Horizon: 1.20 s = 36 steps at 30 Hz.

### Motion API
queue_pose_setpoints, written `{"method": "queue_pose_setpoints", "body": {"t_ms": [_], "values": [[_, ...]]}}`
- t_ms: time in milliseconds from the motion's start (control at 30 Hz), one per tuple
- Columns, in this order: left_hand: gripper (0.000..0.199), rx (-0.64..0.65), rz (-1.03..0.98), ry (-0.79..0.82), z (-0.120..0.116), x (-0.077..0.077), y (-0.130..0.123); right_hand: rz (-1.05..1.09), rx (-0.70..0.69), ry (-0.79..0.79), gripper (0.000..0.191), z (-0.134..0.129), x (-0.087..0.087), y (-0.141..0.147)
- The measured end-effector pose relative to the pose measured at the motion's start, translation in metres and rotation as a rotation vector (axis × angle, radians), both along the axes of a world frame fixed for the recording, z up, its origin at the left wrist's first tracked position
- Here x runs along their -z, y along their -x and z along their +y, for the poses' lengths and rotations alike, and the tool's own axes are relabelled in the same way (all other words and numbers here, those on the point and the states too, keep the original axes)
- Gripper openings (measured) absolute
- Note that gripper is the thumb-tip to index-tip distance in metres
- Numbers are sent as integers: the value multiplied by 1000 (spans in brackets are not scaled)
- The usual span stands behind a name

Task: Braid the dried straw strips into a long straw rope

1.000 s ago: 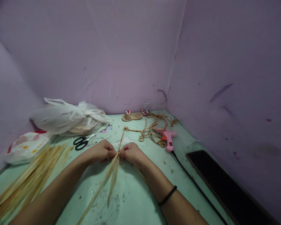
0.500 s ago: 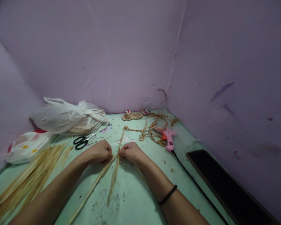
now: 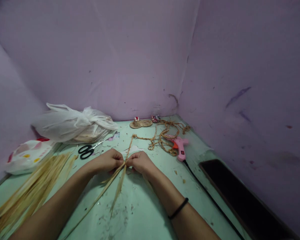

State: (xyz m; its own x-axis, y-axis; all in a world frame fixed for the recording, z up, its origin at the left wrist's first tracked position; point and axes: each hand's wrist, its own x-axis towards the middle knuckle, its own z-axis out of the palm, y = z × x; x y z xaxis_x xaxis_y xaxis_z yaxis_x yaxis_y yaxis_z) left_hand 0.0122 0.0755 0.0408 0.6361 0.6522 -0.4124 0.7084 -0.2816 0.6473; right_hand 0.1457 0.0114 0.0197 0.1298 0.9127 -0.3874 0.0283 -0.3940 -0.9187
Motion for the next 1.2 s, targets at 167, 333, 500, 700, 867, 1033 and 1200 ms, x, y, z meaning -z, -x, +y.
{"method": "queue_pose_setpoints", "body": {"t_ms": [167, 333, 500, 700, 867, 1033, 1200], "values": [[12, 3, -7, 2, 3, 10, 0, 8, 12, -29, 7, 0, 2, -2], [13, -18, -27, -5, 3, 14, -2, -11, 3, -28, 6, 1, 4, -4], [15, -92, -103, 94, 0, 7, -4, -36, 16, -50, 7, 1, 5, -3], [20, -171, -89, 236, -1, -4, 0, -36, 49, -59, 5, 1, 5, -1], [21, -255, -63, 265, 0, -2, 2, -21, 64, -52, 4, 2, 3, -1], [8, -312, -111, 249, 3, 8, -1, 6, 58, -51, 3, 1, 4, -1], [6, -355, -84, 205, -3, -2, -9, -57, 39, -49, 3, 1, 7, 0]]}}
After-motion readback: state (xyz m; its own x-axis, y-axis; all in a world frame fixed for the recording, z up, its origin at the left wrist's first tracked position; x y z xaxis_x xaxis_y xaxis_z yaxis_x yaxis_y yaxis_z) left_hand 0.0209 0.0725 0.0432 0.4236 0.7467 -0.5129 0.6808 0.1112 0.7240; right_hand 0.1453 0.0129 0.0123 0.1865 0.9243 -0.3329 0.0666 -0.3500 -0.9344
